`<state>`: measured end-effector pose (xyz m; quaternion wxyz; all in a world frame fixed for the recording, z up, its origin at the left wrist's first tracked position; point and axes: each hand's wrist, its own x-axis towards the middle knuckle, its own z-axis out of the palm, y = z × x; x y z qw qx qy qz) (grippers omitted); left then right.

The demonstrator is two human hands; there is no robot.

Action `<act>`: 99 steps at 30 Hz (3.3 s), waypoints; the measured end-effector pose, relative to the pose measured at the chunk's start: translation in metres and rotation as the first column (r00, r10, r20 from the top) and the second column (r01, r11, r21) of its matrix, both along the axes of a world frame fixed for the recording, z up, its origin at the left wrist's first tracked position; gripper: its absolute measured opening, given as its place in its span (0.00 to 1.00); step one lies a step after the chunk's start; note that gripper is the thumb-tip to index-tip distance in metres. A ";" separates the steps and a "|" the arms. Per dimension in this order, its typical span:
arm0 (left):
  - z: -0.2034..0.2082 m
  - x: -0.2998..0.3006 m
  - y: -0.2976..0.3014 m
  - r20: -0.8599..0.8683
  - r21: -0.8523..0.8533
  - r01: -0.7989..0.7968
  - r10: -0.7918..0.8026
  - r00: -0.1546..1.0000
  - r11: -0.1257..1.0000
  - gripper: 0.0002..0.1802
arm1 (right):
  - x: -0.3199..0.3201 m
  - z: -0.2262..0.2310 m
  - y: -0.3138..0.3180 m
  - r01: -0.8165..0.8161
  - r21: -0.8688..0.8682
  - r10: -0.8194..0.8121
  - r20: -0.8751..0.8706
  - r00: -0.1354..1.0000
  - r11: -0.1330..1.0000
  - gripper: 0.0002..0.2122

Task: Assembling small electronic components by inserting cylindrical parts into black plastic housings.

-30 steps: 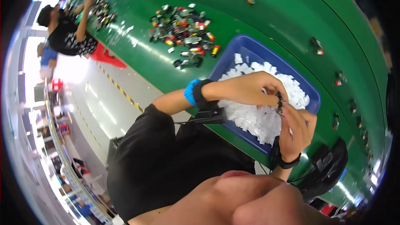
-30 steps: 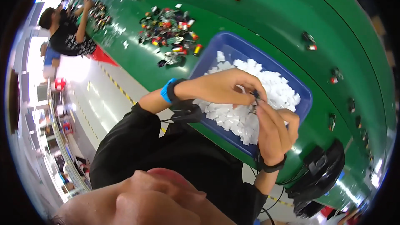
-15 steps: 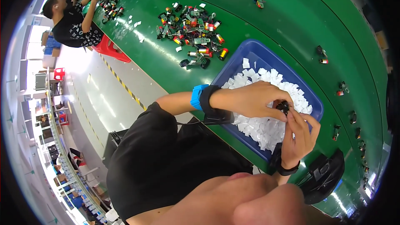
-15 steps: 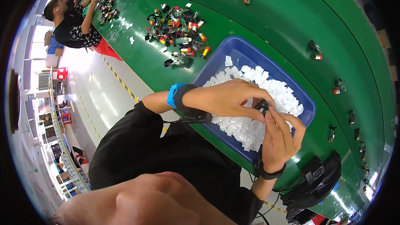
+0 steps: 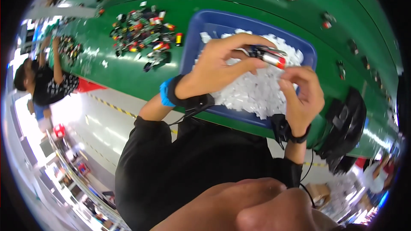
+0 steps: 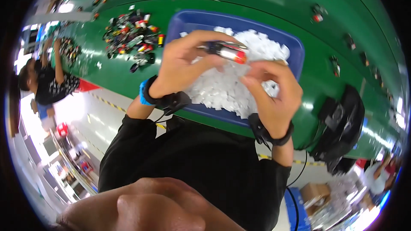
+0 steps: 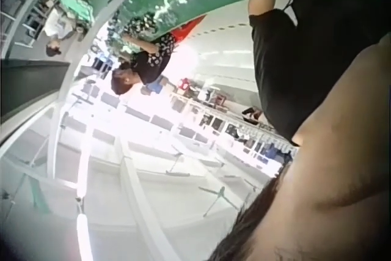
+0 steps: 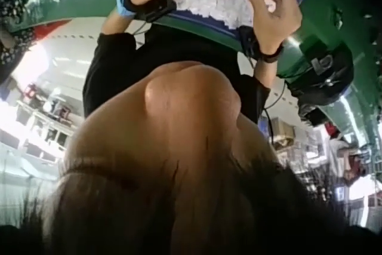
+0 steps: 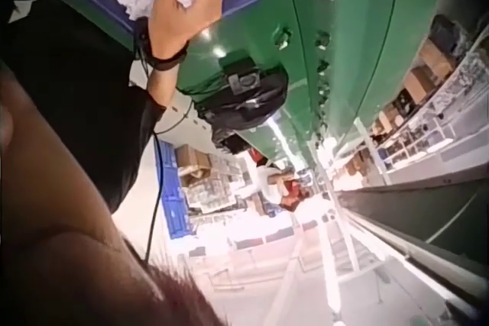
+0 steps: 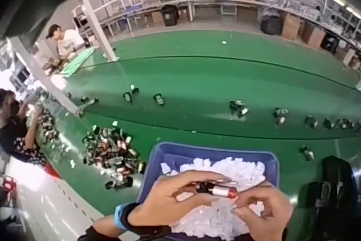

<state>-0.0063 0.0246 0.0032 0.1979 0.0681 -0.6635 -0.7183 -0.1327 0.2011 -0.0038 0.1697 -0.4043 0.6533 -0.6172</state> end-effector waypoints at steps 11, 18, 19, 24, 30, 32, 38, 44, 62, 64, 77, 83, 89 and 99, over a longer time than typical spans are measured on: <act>-0.002 -0.002 0.005 -0.008 -0.452 -0.003 -0.001 1.000 0.892 0.22 | 0.010 0.006 -0.002 0.031 0.039 -0.035 0.082 0.996 0.999 0.09; -0.002 -0.006 0.013 -0.146 -0.654 -0.163 0.088 0.985 0.739 0.23 | 0.007 0.004 -0.002 -0.059 0.027 0.055 0.143 0.988 0.998 0.08; -0.003 -0.007 0.012 -0.192 -0.663 -0.205 0.100 0.976 0.720 0.23 | 0.007 0.003 -0.002 -0.075 0.018 0.070 0.171 0.983 0.997 0.08; -0.003 -0.007 0.010 -0.262 -0.709 -0.246 0.078 0.962 0.661 0.22 | 0.005 0.007 -0.002 -0.181 0.001 0.173 0.289 0.942 0.983 0.09; 0.010 -0.018 0.013 -0.239 -0.760 -0.226 0.061 0.969 0.609 0.24 | 0.004 0.009 -0.003 -0.092 -0.070 0.112 0.369 0.923 0.993 0.11; 0.010 -0.021 0.015 -0.253 -0.767 -0.227 0.042 0.967 0.601 0.24 | 0.005 0.008 0.000 -0.102 -0.137 0.158 0.501 0.851 0.985 0.13; 0.027 -0.049 -0.004 -0.035 -0.777 -0.057 0.048 0.998 0.627 0.15 | -0.006 0.009 0.001 -0.084 -0.123 0.141 0.591 0.794 0.989 0.13; -0.015 -0.144 -0.144 0.036 -0.992 0.029 0.059 0.998 0.120 0.12 | -0.005 0.014 -0.002 -0.091 -0.035 0.098 0.400 0.911 0.995 0.11; 0.004 -0.142 -0.066 0.171 -0.202 0.265 -0.233 0.957 0.943 0.15 | -0.018 0.005 -0.003 0.199 -0.010 -0.193 0.215 0.957 0.980 0.09; 0.018 -0.103 -0.050 0.300 -0.255 0.332 -0.252 0.920 0.908 0.15 | -0.021 0.006 -0.007 0.368 -0.043 -0.367 0.039 0.929 0.929 0.09; 0.002 -0.020 -0.002 -0.267 -0.814 -0.227 0.002 0.964 0.534 0.15 | -0.015 -0.005 0.004 0.104 -0.033 -0.109 -0.298 0.948 0.994 0.08; 0.005 -0.013 -0.017 0.307 0.423 0.222 -0.369 0.877 0.878 0.13 | -0.017 -0.004 0.005 -0.039 -0.032 0.011 -0.620 0.785 0.999 0.12; 0.010 -0.012 -0.008 0.343 0.274 0.216 -0.305 0.888 0.937 0.12 | -0.013 0.000 0.002 -0.027 0.089 0.081 -0.693 0.717 0.996 0.12; 0.005 -0.006 0.002 0.374 -0.259 0.077 0.026 0.927 0.963 0.08 | -0.016 0.004 -0.009 0.169 0.170 -0.173 0.008 0.985 0.971 0.08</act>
